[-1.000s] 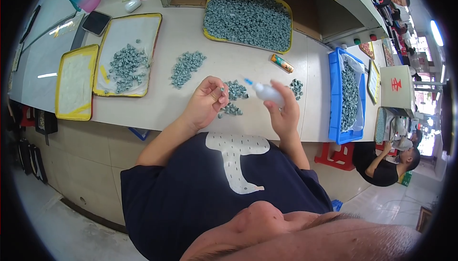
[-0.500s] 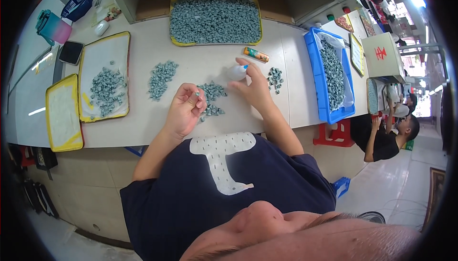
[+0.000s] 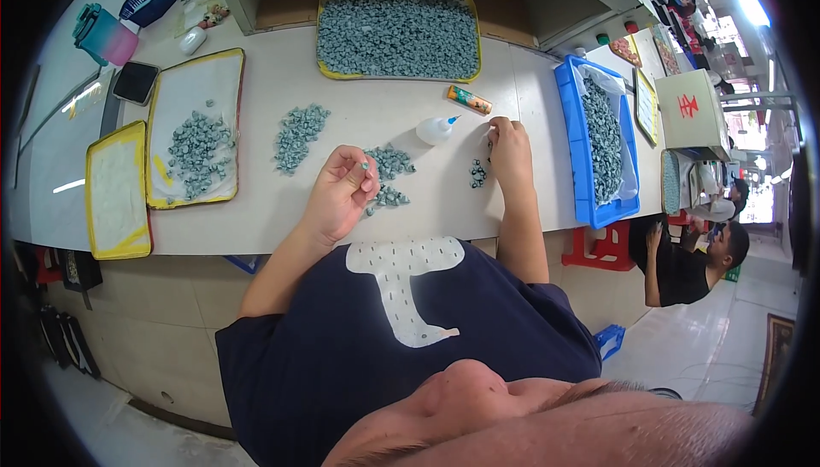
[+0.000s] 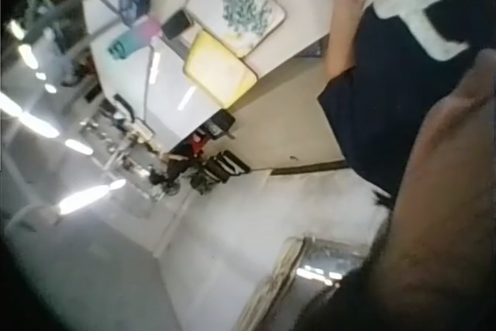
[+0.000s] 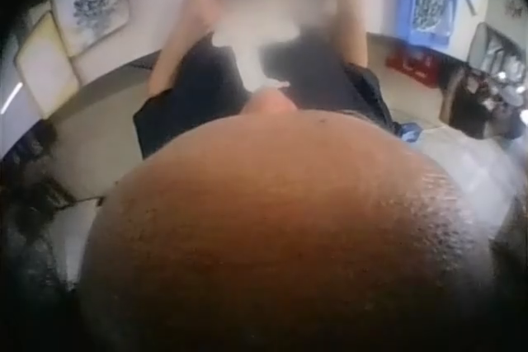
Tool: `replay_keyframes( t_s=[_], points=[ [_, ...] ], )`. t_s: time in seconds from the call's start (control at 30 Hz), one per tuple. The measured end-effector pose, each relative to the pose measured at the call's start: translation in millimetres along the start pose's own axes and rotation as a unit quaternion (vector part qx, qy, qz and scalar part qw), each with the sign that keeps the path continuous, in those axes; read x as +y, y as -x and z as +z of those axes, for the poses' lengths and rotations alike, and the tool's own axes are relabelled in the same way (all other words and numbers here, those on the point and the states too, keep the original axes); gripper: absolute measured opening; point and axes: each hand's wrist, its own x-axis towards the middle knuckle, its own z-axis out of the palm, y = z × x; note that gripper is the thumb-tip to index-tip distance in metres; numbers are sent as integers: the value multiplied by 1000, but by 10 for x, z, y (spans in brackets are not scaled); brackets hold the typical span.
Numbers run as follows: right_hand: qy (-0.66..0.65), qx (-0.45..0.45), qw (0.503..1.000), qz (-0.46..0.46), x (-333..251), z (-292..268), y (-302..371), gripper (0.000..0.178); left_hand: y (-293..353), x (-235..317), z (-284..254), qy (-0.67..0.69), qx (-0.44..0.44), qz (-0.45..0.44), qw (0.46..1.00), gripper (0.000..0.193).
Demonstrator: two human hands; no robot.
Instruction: Assembling small plastic parts and applying adhesive at a factory workbench.
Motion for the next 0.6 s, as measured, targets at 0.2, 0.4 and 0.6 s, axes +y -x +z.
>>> replay_keyframes(
  t_s=[0.2,0.4,0.6],
  points=[
    [-66,108,992,31,-280,-179,65,16,-8,53,-15,-7,-4,1,1000,2],
    [-218,74,954,-191,-955,-377,352,15,-5,61,-14,14,-13,-6,1000,2],
    [-325,-46,919,-217,-1296,-142,399,18,26,58,21,13,-10,-11,1000,3]
  ],
)
